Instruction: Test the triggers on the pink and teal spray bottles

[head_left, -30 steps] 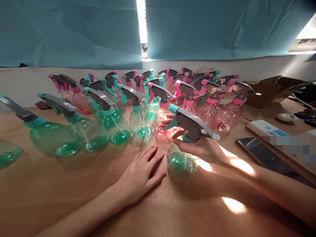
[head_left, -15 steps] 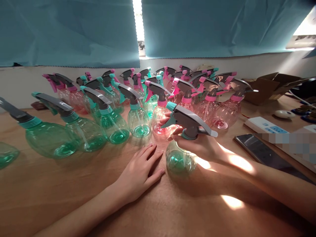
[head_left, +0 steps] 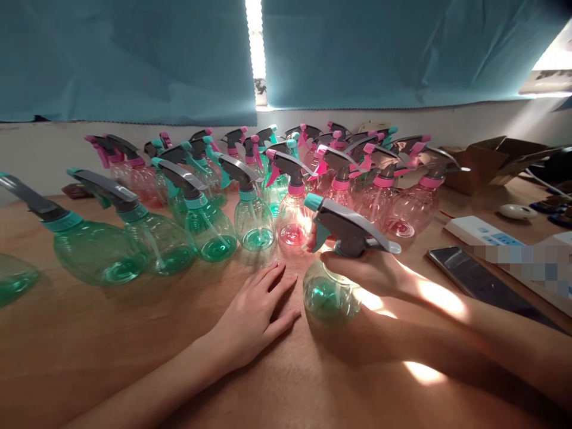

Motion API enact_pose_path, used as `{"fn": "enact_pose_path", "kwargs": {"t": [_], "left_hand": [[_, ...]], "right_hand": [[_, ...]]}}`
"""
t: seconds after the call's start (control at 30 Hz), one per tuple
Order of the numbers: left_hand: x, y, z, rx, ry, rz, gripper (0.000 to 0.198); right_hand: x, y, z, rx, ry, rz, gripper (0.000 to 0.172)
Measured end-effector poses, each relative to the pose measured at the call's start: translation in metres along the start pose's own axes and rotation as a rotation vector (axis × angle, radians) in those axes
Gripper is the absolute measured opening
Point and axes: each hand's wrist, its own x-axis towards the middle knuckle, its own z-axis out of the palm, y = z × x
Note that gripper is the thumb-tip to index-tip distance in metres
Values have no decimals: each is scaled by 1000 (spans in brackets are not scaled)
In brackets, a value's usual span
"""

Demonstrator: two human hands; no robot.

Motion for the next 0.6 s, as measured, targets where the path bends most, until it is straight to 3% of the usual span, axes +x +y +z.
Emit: {"fn": "enact_pose_path", "kwargs": {"t": [0.17,0.6], "left_hand": [[0,0,-1,16,-16,0,52],[1,2,-2,5,2,16,49]], "right_hand": [[4,4,-1,-3,-9,-23,27],[-1,16,0,-17,-9,-157,33]]}}
